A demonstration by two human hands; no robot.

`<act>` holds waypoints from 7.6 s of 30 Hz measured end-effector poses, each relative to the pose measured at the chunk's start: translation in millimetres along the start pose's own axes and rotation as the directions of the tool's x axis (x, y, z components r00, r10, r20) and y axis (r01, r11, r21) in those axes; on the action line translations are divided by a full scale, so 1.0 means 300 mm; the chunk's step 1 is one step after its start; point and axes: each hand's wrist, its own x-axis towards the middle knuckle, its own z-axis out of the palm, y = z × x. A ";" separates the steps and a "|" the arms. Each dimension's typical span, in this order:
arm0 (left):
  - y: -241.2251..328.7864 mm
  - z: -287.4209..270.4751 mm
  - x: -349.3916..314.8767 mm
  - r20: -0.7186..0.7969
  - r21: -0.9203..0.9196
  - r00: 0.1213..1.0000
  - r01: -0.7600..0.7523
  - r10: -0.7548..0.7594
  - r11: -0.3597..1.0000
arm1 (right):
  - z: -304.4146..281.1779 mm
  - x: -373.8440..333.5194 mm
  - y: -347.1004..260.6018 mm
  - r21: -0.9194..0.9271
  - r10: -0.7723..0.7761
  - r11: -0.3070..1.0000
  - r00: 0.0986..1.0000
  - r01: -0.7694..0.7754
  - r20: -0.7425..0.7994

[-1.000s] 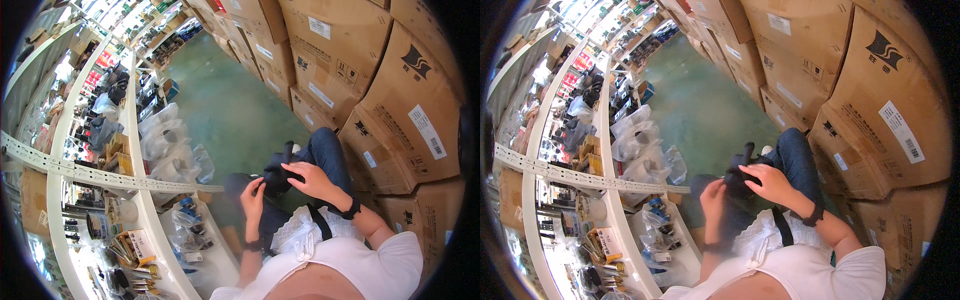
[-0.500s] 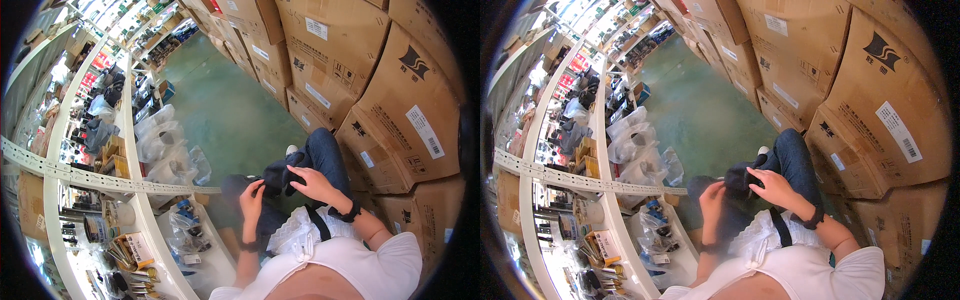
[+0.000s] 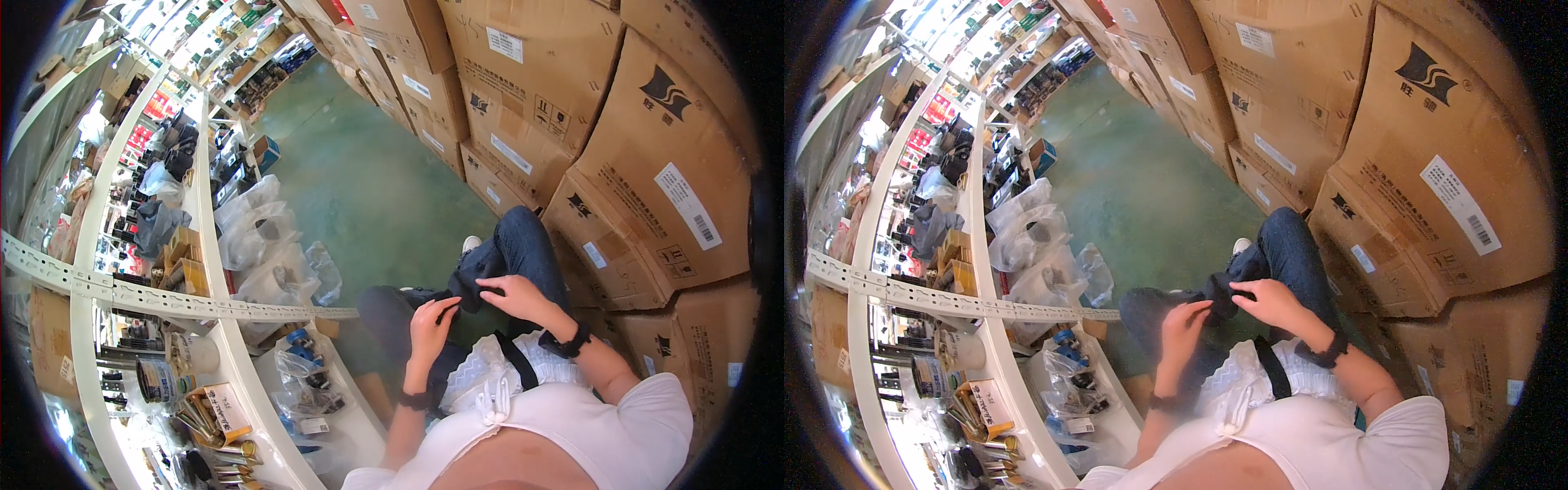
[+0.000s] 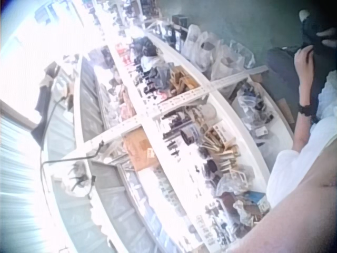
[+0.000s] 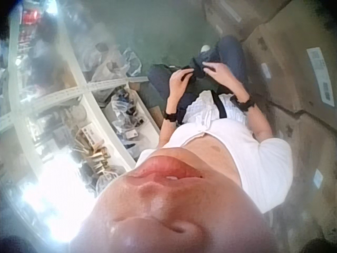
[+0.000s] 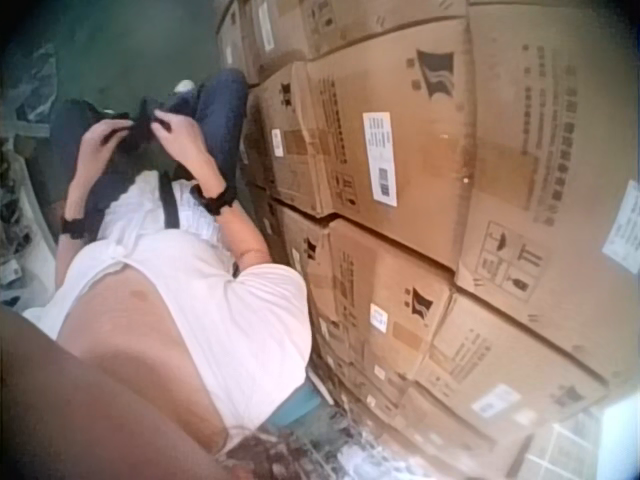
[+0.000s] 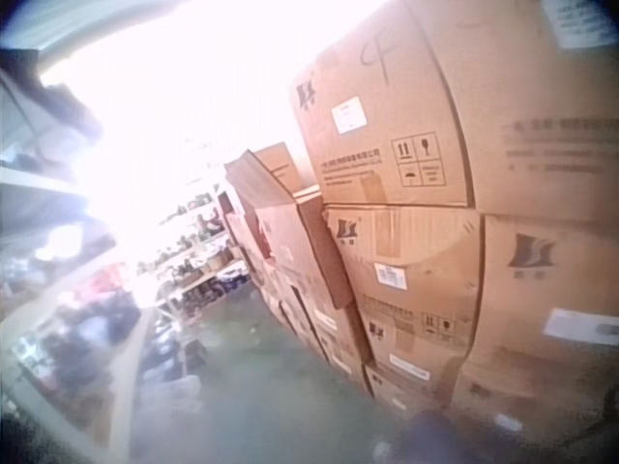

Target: The person positions a black fabric bag on a workbench and uses a handheld electrical sealing tool to seal along the seams.

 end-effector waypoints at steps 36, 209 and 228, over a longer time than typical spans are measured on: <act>-0.050 0.047 -0.059 -0.068 -0.259 0.948 0.284 -0.311 0.923 | -0.032 0.043 -0.037 0.217 -0.235 0.943 0.967 0.251 -0.100; 0.033 -0.100 0.050 -0.395 0.133 0.913 -0.056 0.105 0.990 | -0.057 0.066 -0.201 0.653 -0.129 0.717 0.966 0.246 -0.222; -0.058 -0.117 0.028 -0.291 0.169 0.950 -0.062 0.110 0.984 | -0.022 -0.044 -0.163 0.453 -0.119 0.875 0.983 0.170 -0.138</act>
